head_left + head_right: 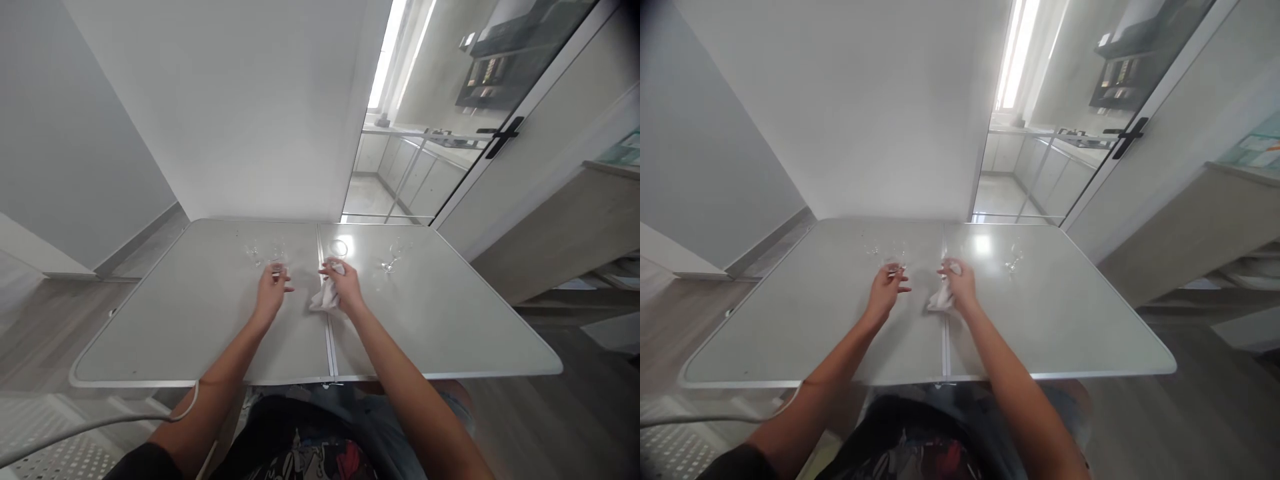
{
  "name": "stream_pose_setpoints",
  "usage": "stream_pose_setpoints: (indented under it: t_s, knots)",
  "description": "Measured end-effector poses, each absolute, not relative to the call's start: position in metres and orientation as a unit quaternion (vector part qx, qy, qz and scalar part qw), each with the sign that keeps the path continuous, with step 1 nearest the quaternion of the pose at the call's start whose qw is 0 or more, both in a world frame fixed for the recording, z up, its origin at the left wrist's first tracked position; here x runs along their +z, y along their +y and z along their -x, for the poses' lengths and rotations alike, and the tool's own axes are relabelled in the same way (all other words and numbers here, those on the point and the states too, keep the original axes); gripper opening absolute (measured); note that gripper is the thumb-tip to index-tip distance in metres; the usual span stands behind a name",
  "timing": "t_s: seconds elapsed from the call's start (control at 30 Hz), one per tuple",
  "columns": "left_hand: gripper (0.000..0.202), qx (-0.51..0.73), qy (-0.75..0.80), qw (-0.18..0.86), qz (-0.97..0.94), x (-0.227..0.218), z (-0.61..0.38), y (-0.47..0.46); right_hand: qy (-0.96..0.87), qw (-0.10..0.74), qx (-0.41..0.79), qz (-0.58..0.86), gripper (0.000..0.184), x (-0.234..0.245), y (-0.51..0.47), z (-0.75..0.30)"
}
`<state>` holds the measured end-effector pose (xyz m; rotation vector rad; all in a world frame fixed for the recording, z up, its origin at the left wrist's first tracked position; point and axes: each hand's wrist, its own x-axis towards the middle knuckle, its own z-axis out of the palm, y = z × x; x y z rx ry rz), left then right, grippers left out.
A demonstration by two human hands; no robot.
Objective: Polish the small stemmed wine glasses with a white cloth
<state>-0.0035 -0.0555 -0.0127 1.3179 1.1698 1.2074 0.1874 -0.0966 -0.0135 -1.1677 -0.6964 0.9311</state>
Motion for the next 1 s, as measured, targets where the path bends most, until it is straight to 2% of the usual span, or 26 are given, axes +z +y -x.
stream_pose_setpoints:
  t_s: [0.2, 0.77, 1.0]
  knots:
    - [0.029, 0.517, 0.545, 0.39, -0.532, -0.044, 0.067, -0.025, -0.356, 0.613, 0.495, 0.502, 0.029, -0.021, -0.079, -0.112]
    - [0.027, 0.512, 0.542, 0.407, -0.527, -0.066, 0.076, -0.004, -0.374, 0.598, 0.48, 0.521, 0.019, -0.059, -0.047, -0.066]
    - [0.036, 0.495, 0.556, 0.394, -0.539, -0.059, 0.076, -0.01, -0.391, 0.594, 0.469, 0.523, 0.019, -0.065, -0.043, -0.063]
